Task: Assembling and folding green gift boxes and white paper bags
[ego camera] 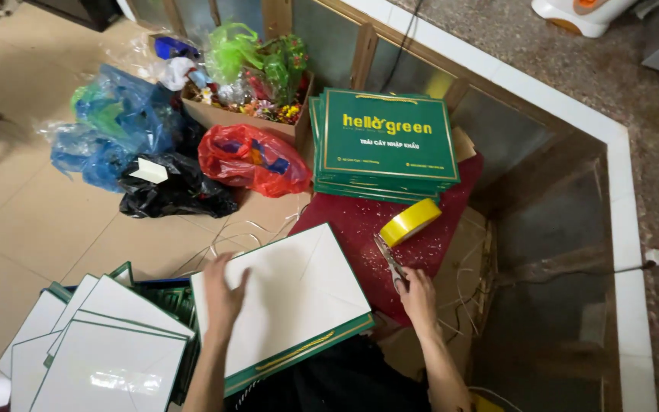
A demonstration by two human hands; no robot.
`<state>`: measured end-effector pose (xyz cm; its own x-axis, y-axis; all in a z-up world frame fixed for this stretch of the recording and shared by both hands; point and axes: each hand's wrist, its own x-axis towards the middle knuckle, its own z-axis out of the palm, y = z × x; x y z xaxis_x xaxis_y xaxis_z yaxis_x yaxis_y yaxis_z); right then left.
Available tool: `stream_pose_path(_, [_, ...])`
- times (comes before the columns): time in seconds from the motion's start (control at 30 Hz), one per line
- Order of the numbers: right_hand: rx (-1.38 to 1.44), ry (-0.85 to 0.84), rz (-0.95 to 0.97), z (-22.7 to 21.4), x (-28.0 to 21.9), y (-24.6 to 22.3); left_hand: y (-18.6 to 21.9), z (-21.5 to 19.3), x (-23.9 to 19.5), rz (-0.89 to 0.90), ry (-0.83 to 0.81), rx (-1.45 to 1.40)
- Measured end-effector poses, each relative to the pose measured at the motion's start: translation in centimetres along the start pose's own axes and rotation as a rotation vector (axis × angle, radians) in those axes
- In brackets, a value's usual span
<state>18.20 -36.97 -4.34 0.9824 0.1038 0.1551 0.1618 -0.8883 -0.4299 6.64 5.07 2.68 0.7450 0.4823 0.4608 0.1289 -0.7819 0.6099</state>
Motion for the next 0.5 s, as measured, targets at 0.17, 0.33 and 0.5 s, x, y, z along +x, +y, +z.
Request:
stream_pose_path(0.17, [-0.058,-0.303,0.074,3.3,0.7,4.3,7.6,8.3,1.6,0.061,-0.459,-0.491])
stream_pose_path(0.33, [-0.053,-0.46,0.114,0.5,2.5,2.8,13.6,17.0,0.6,0.28,-0.73,-0.306])
stream_pose_path(0.5, [0.157,-0.586,0.154,-1.9,2.6,2.3,15.9,22.1,-0.3,0.334,-0.754,-0.228])
